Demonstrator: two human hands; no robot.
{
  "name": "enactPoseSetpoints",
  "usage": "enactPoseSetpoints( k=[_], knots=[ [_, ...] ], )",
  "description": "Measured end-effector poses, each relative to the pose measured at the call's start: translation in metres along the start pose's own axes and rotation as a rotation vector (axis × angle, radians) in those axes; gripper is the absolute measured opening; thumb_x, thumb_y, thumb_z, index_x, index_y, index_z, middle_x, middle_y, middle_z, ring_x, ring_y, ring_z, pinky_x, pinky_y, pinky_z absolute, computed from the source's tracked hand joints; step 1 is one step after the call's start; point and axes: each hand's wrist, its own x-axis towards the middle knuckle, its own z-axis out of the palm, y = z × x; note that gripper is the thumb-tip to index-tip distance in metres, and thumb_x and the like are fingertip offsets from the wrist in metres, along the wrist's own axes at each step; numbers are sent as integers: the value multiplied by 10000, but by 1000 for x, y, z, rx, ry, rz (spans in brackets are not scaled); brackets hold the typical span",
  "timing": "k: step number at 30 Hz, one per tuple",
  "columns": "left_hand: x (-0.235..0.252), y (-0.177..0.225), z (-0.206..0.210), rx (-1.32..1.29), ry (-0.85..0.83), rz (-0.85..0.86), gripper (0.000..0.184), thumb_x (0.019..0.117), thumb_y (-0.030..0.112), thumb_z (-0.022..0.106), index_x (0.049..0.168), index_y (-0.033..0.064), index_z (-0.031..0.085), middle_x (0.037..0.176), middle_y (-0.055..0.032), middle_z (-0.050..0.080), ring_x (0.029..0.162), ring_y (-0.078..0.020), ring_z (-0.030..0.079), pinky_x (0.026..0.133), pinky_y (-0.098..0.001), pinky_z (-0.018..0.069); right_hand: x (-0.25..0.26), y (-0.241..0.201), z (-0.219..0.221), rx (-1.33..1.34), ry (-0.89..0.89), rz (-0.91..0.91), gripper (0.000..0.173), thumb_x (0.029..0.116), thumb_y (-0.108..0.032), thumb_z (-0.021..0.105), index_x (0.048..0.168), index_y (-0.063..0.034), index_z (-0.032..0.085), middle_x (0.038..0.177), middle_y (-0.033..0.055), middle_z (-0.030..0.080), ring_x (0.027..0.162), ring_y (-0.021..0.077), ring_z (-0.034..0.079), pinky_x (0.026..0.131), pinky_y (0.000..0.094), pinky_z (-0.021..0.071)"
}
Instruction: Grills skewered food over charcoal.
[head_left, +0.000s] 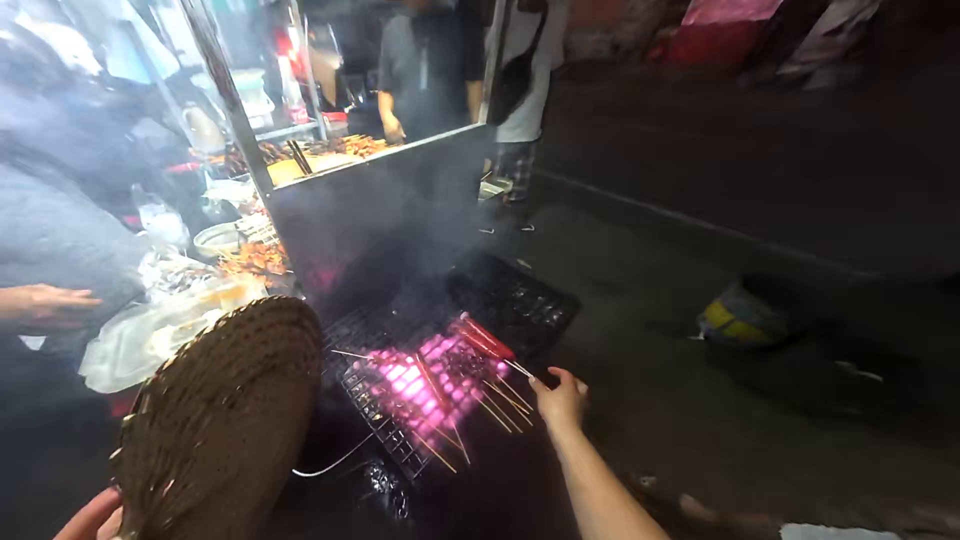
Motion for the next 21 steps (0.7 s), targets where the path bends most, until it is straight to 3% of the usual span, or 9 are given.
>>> enactPoseSetpoints(
  k=[2,4,6,8,13,15,17,19,21],
  knots=[
    [3,2,5,-67,8,10,538,986,156,663,1471,323,502,1433,222,554,1286,43,528,1094,-204,444,-35,-12,-3,-136,-56,-193,386,937,-188,736,1237,46,667,1312,355,569,1234,519,548,1069,615,431],
    [5,5,12,-158,28,-8,540,966,151,685,1446,346,532,1402,224,585,1240,51,565,1043,-177,476,-70,-19,8,-255,-327,-244,358,990,-276,670,1140,48,702,1140,274,685,1091,403,667,995,548,510],
    [5,6,16,-184,46,-14,545,955,138,697,1438,336,540,1380,208,610,1213,33,594,1019,-183,501,-92,-19,30,-373,-635,-187,421,1005,-366,643,1155,22,710,1135,220,716,1104,352,681,1007,536,506],
    [6,8,18,-153,37,0,562,955,132,693,1451,328,517,1395,209,599,1241,26,580,1051,-196,486,-96,-17,46,-434,-775,-135,371,1005,-325,642,1180,-6,714,1167,196,714,1134,325,672,1026,522,492],
    [6,8,14,-74,46,51,559,968,152,688,1462,339,505,1401,232,582,1241,54,564,1038,-177,483,-77,-32,23,-655,-598,-156,316,1055,-205,498,1240,-37,691,1290,190,672,1243,340,626,1036,532,494],
    [1,7,12,-41,64,41,546,977,164,679,1464,334,500,1398,238,581,1234,57,567,1037,-178,484,-72,-32,16,-739,-471,-219,330,1015,-207,586,1303,-65,662,1411,158,584,1352,350,518,1043,549,476],
    [-5,8,9,-60,87,-7,542,974,145,675,1448,349,510,1369,246,593,1165,64,598,976,-165,511,-71,-31,17,-747,-381,-277,672,888,-243,771,1492,-98,514,1588,165,407,1473,429,337,1066,669,386],
    [-10,8,3,-92,93,-15,557,971,126,677,1452,356,514,1385,238,588,1177,52,599,990,-171,509,-70,-30,26,-770,-411,-195,1087,795,-321,865,1649,-169,212,1702,189,156,1544,493,122,1111,764,245],
    [-13,8,-5,-73,92,16,565,967,146,689,1463,345,503,1392,230,586,1190,49,596,1000,-173,507,-66,-27,38,-793,-434,-81,1275,734,-385,912,1666,-217,58,1695,230,123,1532,521,132,1102,784,242]
  ],
)
